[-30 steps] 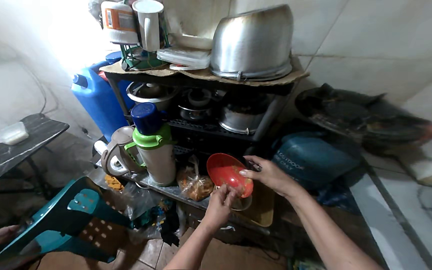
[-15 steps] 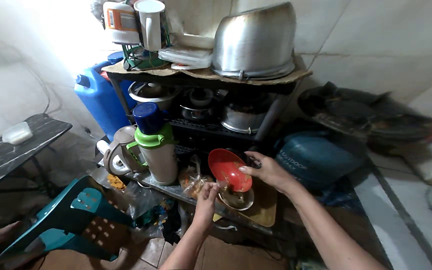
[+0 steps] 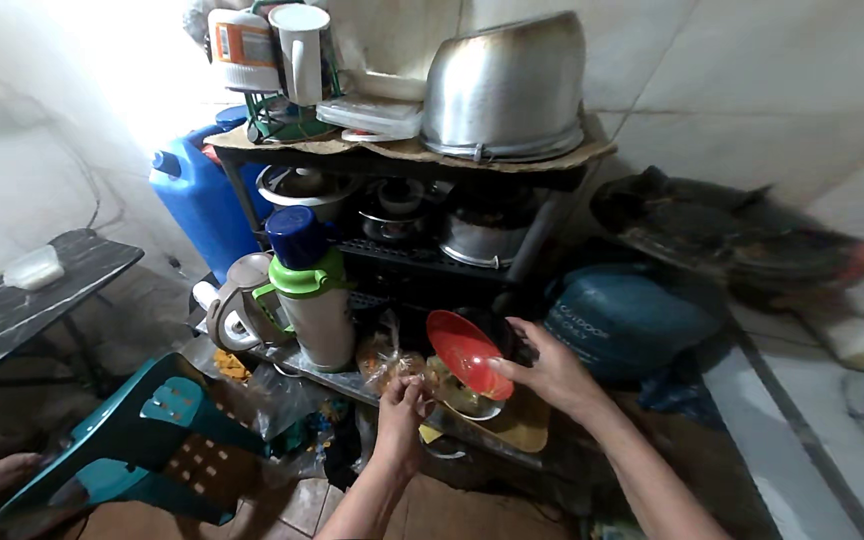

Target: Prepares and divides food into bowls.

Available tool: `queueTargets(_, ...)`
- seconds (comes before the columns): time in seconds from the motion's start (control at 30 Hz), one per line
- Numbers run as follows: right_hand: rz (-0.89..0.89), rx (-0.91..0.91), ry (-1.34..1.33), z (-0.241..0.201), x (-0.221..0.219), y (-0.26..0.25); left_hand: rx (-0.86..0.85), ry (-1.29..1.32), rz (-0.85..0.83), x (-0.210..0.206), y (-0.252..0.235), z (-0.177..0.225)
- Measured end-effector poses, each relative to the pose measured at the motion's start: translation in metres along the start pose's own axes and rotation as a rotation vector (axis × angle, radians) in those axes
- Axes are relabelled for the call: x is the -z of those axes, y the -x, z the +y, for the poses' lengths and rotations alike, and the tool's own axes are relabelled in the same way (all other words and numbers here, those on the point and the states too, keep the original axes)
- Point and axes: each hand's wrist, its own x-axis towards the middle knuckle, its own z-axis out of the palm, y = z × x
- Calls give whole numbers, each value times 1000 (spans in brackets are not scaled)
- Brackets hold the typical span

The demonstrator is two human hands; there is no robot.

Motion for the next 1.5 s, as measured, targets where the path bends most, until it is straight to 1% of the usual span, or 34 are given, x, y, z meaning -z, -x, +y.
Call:
queueTargets(0.07, 25, -48, -131, 13, 4, 7, 4, 22, -15, 1, 1, -1)
queueTargets(0.17, 126, -110, -373, 38, 8, 20, 24, 67, -19, 3, 2, -2)
queueTargets(0.27, 230, -182, -553, 60, 15, 36, 37, 120, -7, 3, 3, -2)
queueTargets(0.33, 292, -209, -599, 70, 22, 47, -23, 97, -68, 2, 4, -1)
queueTargets(0.4, 337, -240, -610, 76, 29, 58, -101, -14, -168, 6, 1, -1)
queueTargets(0.43, 361, -256, -625, 77, 31, 63, -111, -66, -194, 9, -1, -1)
queueTargets(0.6, 444, -297, -716, 82, 36, 76, -59, -3, -189, 6, -3, 6)
queueTargets(0.73, 461, -286, -822, 71, 33, 78, -37, 60, -157, 7, -1, 5)
queueTargets(0.9, 422, -296, -990, 66, 18, 76, -22, 165, -217, 17, 4, -4)
queueTargets(1.0, 400, -316, -1018, 67, 3, 76, 4, 177, -260, 22, 8, -7)
queueTargets(1.07, 406, -344, -1029, 68, -9, 76, 39, 195, -205, 20, 10, -7)
queueTargets(1.13, 408, -374, -1025, 67, -18, 75, 97, 231, -82, 16, 9, -6)
queueTargets(1.2, 394, -380, -999, 64, -24, 73, 152, 245, -10, 15, 5, -5)
queueTargets(1.3, 347, -352, -1005, 60, -26, 72, 172, 218, 25, 17, -2, -8)
queueTargets(1.4, 362, -373, -1063, 56, -30, 69, 167, 196, 47, 13, -3, -9)
queueTargets(1.5, 385, -388, -1124, 58, -30, 67, 139, 151, 9, 12, 0, -9)
